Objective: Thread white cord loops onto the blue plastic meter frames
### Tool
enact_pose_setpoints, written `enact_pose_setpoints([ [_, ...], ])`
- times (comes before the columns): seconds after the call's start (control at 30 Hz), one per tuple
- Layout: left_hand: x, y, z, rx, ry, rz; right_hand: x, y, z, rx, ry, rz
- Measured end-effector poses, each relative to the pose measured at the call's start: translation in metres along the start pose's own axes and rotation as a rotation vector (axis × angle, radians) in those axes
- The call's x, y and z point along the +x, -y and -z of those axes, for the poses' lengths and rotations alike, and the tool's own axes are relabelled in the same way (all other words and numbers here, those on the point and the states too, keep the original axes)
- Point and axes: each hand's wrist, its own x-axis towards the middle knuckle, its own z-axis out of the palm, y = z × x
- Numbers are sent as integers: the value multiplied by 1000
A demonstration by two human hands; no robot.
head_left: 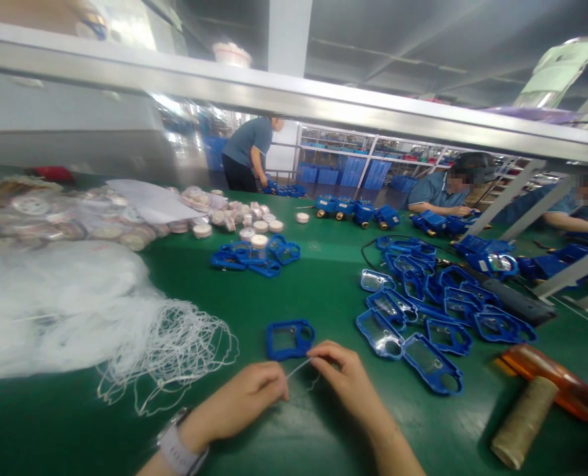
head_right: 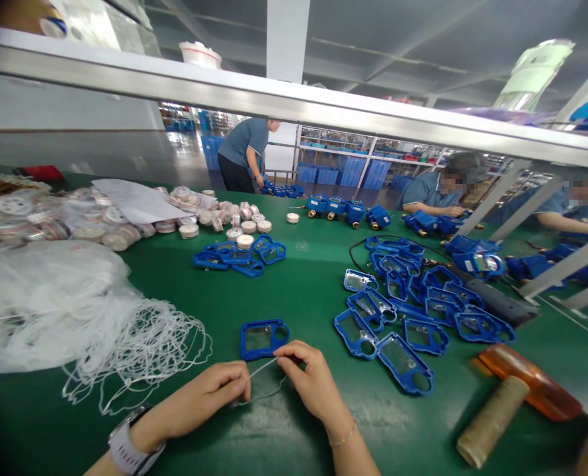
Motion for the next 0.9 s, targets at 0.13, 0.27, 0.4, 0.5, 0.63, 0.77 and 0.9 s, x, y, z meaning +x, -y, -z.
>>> enact_pose_setpoints([
  [0.13,1,8,5,-64,-66,64,1,-7,2,-83,-16,-44],
  [0.27,6,15,11,-25,-202,97,9,-11,6,-105,4,-91],
  [0.4,18,18,16,-61,-369,161,26,-7,14,-119,4,-100],
  [0.5,28,25,19,-83,-446,167,43,-8,16,-113,-17,-98],
  [0.63,40,43,19,-65,-560,184,64,-17,10,-93,-48,-103],
  [0.77,50,56,15,-83,-586,209,74,-25,0,-62,-65,-133],
  [0.9,50,60,10,-152,-502,246,71,-21,-5,-56,-97,-213],
])
